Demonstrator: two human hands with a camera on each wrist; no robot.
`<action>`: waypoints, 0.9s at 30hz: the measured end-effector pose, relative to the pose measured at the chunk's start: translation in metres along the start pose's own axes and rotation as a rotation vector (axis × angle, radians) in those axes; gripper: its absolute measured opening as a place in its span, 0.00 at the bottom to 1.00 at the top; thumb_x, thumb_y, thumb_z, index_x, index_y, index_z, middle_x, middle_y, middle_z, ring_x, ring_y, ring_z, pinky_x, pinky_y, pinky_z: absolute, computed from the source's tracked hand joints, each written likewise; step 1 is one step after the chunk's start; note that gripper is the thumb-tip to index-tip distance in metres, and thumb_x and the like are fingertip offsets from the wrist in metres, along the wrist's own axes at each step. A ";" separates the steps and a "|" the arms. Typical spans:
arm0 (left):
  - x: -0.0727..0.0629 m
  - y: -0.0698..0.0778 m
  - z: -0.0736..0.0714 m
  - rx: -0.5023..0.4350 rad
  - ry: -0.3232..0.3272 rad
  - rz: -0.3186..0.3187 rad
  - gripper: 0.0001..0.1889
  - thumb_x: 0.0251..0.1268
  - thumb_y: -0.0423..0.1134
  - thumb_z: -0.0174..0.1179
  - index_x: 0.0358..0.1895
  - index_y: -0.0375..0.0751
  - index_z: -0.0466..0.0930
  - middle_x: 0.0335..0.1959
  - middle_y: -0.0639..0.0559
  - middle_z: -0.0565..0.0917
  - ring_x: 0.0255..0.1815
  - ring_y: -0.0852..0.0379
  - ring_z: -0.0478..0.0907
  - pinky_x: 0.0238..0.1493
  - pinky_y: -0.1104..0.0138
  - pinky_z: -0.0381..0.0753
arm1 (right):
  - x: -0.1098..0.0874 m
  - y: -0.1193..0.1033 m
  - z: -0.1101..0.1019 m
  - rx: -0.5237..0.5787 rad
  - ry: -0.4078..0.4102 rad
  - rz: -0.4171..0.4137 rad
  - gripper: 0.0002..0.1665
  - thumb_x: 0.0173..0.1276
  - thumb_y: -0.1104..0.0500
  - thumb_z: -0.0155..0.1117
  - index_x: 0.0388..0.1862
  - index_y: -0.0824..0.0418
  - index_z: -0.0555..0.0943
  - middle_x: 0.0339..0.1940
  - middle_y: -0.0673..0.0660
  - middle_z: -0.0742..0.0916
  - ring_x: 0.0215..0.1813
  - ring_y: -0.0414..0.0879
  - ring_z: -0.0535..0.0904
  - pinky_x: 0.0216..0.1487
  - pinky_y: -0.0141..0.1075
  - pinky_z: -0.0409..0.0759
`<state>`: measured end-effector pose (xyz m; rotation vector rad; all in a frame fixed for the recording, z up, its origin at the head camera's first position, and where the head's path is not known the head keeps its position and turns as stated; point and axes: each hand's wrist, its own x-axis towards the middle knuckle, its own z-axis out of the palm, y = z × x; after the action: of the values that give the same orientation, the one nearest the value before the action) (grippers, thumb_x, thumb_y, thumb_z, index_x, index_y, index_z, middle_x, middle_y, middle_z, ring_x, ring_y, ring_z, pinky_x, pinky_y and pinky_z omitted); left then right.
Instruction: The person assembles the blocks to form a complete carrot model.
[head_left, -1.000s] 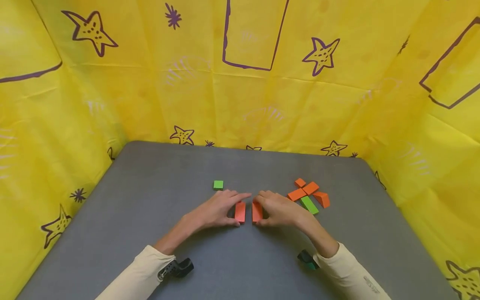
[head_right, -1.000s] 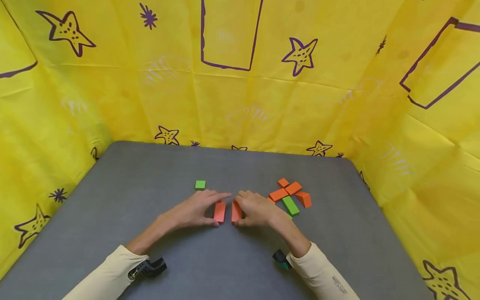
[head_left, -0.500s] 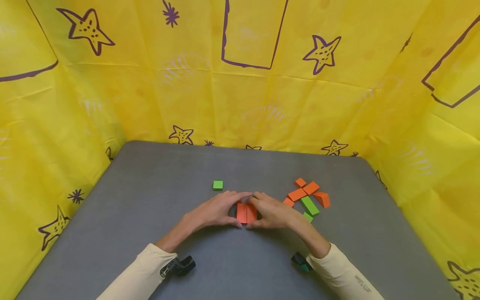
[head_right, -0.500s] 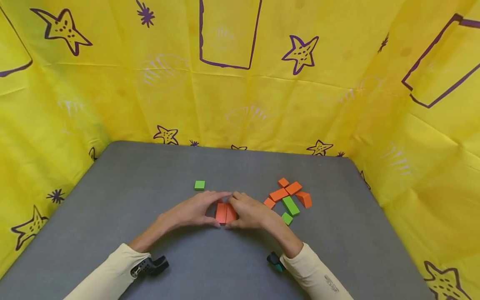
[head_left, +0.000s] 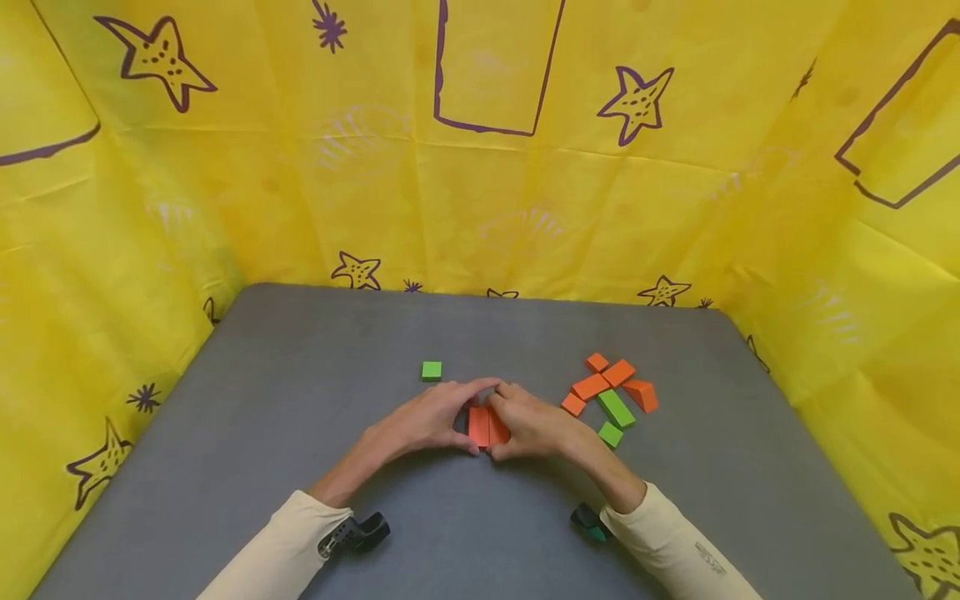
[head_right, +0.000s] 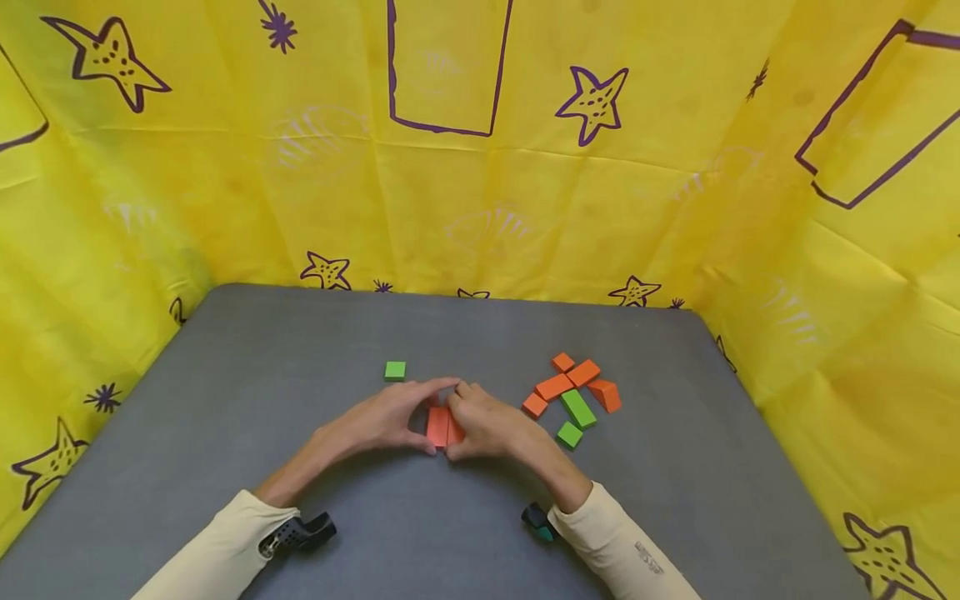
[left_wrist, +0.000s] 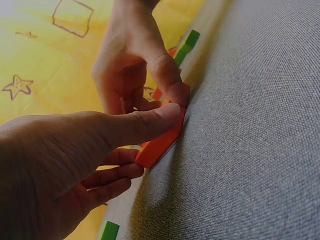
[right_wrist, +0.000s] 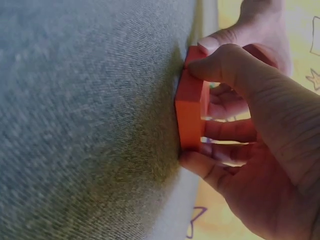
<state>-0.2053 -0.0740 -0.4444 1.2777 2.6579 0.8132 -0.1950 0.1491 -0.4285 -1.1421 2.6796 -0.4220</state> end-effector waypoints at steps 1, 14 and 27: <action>0.000 0.000 0.000 0.001 0.000 0.002 0.52 0.50 0.46 0.83 0.80 0.46 0.64 0.55 0.50 0.86 0.49 0.54 0.81 0.57 0.57 0.83 | 0.000 0.000 0.001 -0.003 0.001 -0.001 0.32 0.58 0.55 0.77 0.58 0.67 0.78 0.47 0.56 0.79 0.46 0.46 0.72 0.41 0.30 0.73; 0.001 0.001 -0.004 -0.001 0.001 0.012 0.54 0.47 0.46 0.85 0.79 0.42 0.65 0.44 0.50 0.86 0.43 0.56 0.80 0.52 0.61 0.84 | 0.000 -0.002 0.002 -0.011 -0.003 0.010 0.32 0.61 0.53 0.76 0.60 0.66 0.78 0.49 0.54 0.77 0.48 0.44 0.71 0.42 0.29 0.73; 0.000 0.002 -0.009 0.040 -0.057 0.002 0.55 0.49 0.52 0.83 0.80 0.42 0.63 0.55 0.49 0.83 0.54 0.53 0.78 0.60 0.56 0.81 | -0.009 0.003 -0.011 0.095 -0.046 0.082 0.42 0.64 0.42 0.78 0.68 0.64 0.76 0.51 0.55 0.79 0.47 0.43 0.72 0.46 0.33 0.75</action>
<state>-0.2063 -0.0771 -0.4363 1.2931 2.6419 0.7158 -0.1941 0.1600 -0.4182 -0.9998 2.6258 -0.4972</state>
